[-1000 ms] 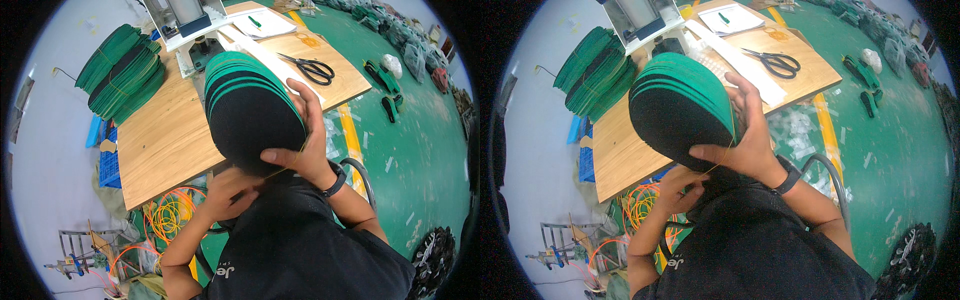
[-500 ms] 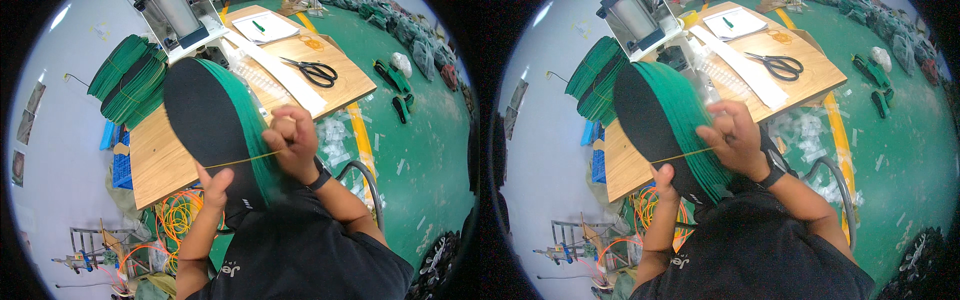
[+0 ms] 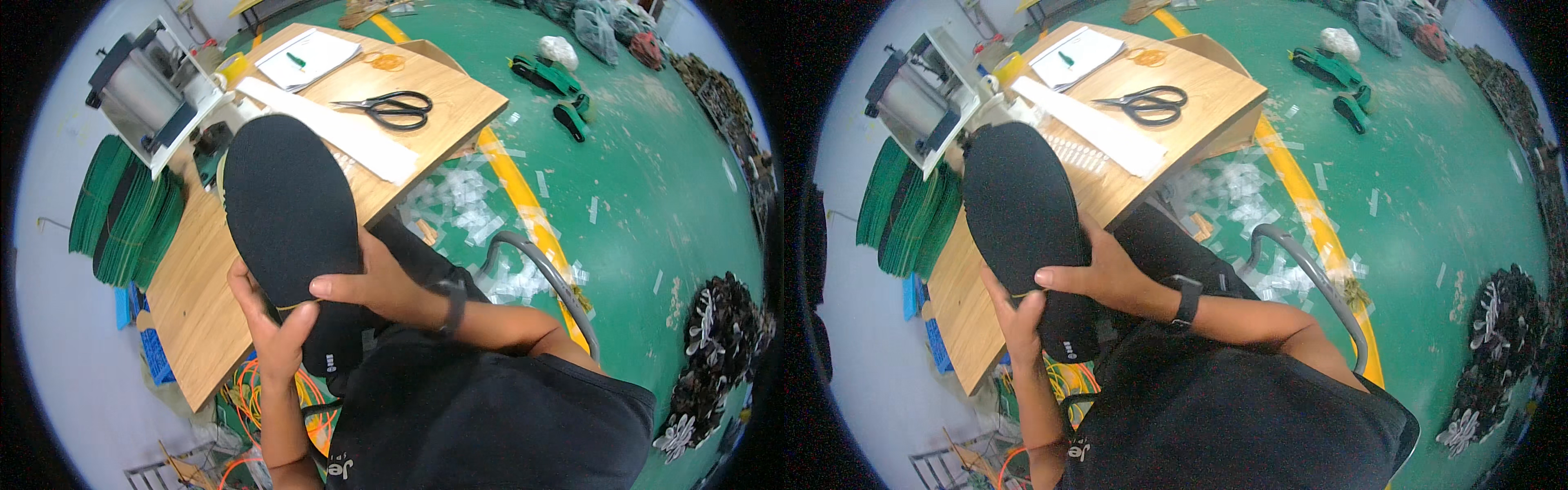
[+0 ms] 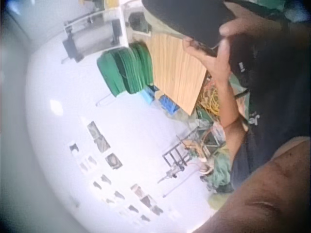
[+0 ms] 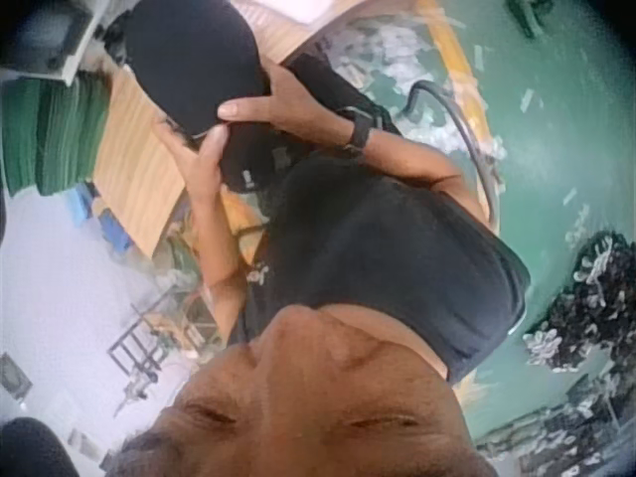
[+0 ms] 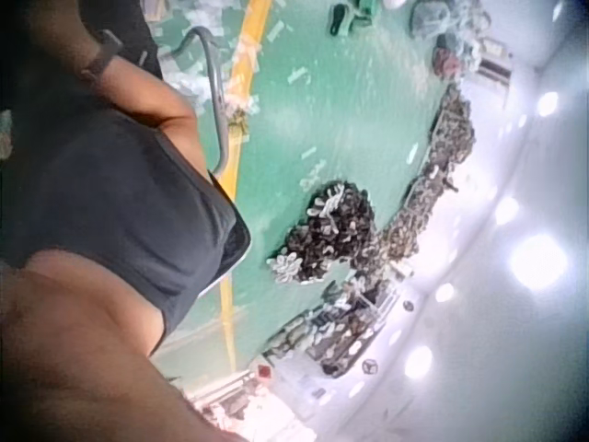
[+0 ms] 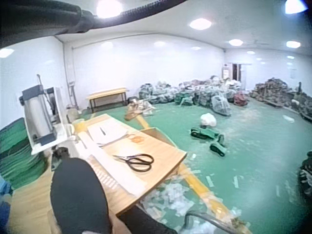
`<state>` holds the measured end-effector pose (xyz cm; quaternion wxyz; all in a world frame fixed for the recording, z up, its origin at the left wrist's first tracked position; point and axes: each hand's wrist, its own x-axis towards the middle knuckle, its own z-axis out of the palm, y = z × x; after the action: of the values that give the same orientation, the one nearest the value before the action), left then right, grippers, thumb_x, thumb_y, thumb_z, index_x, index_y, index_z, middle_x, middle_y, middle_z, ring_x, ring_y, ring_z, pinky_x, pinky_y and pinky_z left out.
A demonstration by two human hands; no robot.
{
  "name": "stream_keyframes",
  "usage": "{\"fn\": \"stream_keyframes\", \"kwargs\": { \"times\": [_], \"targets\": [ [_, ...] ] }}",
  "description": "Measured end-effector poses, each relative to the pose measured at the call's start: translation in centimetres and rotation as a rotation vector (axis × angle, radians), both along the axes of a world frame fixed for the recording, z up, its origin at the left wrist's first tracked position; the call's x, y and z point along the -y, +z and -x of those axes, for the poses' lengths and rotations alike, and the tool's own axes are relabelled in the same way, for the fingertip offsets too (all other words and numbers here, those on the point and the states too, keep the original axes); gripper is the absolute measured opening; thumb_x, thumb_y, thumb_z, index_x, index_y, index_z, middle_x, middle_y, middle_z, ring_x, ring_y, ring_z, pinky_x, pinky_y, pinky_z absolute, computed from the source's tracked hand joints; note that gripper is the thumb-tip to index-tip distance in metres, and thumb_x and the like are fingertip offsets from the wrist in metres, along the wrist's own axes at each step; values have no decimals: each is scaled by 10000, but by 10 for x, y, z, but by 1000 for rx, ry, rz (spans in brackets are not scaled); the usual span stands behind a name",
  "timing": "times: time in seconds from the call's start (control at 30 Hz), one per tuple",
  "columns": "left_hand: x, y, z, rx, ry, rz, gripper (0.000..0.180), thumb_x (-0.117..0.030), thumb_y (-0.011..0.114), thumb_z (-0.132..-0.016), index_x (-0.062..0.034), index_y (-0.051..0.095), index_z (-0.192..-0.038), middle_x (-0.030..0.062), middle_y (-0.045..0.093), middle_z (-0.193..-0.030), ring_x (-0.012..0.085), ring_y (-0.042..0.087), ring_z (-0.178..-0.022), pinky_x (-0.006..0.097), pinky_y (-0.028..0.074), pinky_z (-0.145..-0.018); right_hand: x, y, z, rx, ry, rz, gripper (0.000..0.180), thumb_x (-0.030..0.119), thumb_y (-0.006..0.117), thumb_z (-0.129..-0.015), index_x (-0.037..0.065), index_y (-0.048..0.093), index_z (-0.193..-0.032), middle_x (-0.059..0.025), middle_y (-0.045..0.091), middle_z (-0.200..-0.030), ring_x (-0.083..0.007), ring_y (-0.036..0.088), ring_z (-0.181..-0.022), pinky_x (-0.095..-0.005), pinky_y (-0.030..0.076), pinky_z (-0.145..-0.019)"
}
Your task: The person removes a rubber band from a stack of insoles, cuts a strip of material labels with scissors, and uses a machine to press a logo onto the heel area of individual insoles.
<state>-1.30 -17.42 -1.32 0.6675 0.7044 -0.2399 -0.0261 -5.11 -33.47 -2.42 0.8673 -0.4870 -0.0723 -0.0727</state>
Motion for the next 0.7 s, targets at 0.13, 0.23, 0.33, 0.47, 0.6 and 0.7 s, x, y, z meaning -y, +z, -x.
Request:
{"fn": "stream_keyframes", "kwargs": {
  "times": [0.13, 0.23, 0.33, 0.47, 0.6, 0.7],
  "targets": [
    [-13, -28, -14, 161, 91, -9, 663, -571, 430, -903, -7, 358, -1242, 118, 463, -1171, 210, 435, -1128, 330, 318, -986, -5, -6, 7, -35, -5, -138, 794, 249, 757, -721, -75, 363, -1330, -162, 502, -1273, -220, 472, -1183, -317, 343, -1037],
    [-19, -32, -11, 192, 105, -55, 599, -535, 405, -929, -3, 411, -1203, 114, 501, -1084, 214, 473, -1065, 333, 318, -990, -5, -4, 10, -38, 33, -254, 790, 239, 752, -721, -71, 361, -1334, -151, 503, -1268, -205, 479, -1168, -312, 353, -1026],
    [-14, -35, -14, 168, 101, -46, 523, -466, 366, -964, 25, 508, -1074, 145, 518, -1192, 212, 496, -1055, 332, 340, -968, 1, -7, 12, -15, -30, -225, 797, 220, 764, -708, -71, 364, -1333, -145, 502, -1267, -192, 482, -1163, -308, 356, -1022],
    [-12, -29, -18, 349, -84, -324, 420, -261, 431, -932, 35, 528, -1212, 228, 517, -1274, 284, 500, -1185, 365, 361, -1001, 35, 8, 12, 51, -284, -39, 788, 175, 789, -674, -53, 400, -1321, -124, 542, -1232, -193, 514, -1121, -322, 388, -995],
    [-11, -18, -19, 234, -307, -172, 322, -32, 514, -861, 25, 567, -1173, 184, 666, -908, 228, 641, -830, 334, 496, -792, 66, 1, 36, -1, -422, -14, 732, 109, 732, -678, -23, 413, -1323, -131, 555, -1233, -224, 537, -1113, -356, 405, -988],
    [-50, -8, -35, 46, -127, -282, 257, -9, 511, -890, 35, 607, -1125, 75, 643, -674, 105, 591, -589, 226, 478, -579, 91, -33, 71, 60, -673, -77, 406, 246, 504, -814, 13, 555, -1143, -143, 595, -1140, -265, 593, -975, -400, 489, -866]
  ]
}}
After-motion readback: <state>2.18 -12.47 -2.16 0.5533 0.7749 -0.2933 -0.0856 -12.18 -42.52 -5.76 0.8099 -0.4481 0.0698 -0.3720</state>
